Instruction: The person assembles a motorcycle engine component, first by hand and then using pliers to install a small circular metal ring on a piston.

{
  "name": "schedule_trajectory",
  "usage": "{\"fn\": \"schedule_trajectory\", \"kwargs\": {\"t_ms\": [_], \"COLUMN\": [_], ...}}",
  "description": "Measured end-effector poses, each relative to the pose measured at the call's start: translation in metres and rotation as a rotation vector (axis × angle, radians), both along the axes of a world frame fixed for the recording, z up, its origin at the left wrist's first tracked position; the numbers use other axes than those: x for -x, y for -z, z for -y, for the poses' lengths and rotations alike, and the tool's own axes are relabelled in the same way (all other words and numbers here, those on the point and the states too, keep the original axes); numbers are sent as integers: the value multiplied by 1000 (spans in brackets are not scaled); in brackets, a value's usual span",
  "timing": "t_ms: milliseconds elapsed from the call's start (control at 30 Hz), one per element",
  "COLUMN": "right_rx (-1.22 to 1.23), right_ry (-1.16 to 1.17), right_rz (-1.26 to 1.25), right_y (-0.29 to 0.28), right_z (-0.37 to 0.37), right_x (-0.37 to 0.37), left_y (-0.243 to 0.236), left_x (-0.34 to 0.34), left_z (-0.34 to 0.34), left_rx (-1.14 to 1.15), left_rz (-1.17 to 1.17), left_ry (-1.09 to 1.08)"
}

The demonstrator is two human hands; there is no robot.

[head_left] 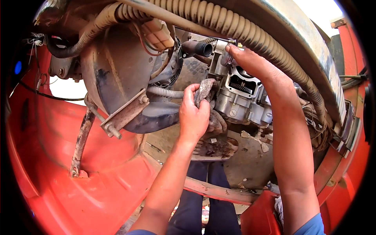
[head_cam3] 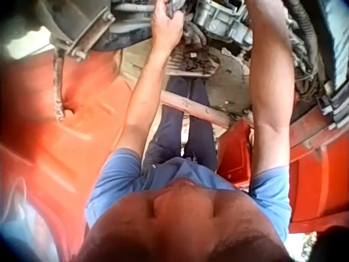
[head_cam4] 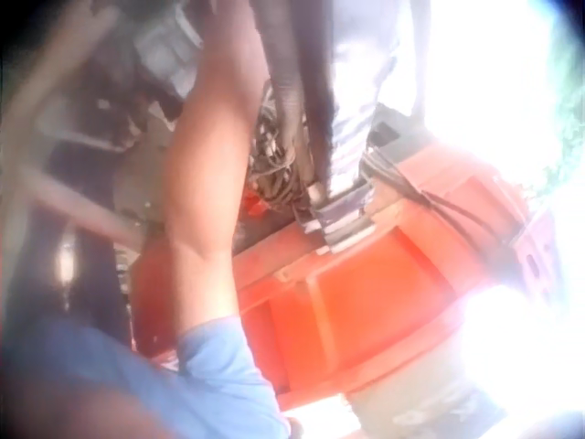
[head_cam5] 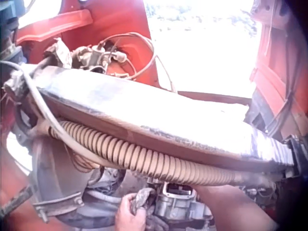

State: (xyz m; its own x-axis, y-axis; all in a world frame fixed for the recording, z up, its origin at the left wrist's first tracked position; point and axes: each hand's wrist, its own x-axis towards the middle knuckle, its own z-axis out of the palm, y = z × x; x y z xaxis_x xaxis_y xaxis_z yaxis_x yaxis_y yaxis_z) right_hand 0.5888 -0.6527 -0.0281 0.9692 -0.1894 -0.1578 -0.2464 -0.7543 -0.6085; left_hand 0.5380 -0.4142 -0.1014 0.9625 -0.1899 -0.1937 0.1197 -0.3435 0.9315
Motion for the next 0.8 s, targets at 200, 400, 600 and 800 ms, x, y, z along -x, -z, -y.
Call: {"fn": "schedule_trajectory", "kwargs": {"t_ms": [200, 400, 600, 800], "right_rx": [62, 121, 64, 70], "right_ry": [57, 76, 126, 291], "right_rz": [59, 162, 313, 286], "right_y": [1, -7, -28, -39], "right_z": [-15, -21, -25, -4], "right_x": [4, -6, 9, 44], "left_y": [-6, -15, -14, -11], "left_x": [-2, -3, -10, -17], "left_z": [0, 9, 8, 21], "left_rx": [-8, -138, -145, -20], "left_rz": [-54, 16, 66, 132], "left_ry": [13, 55, 103, 32]}}
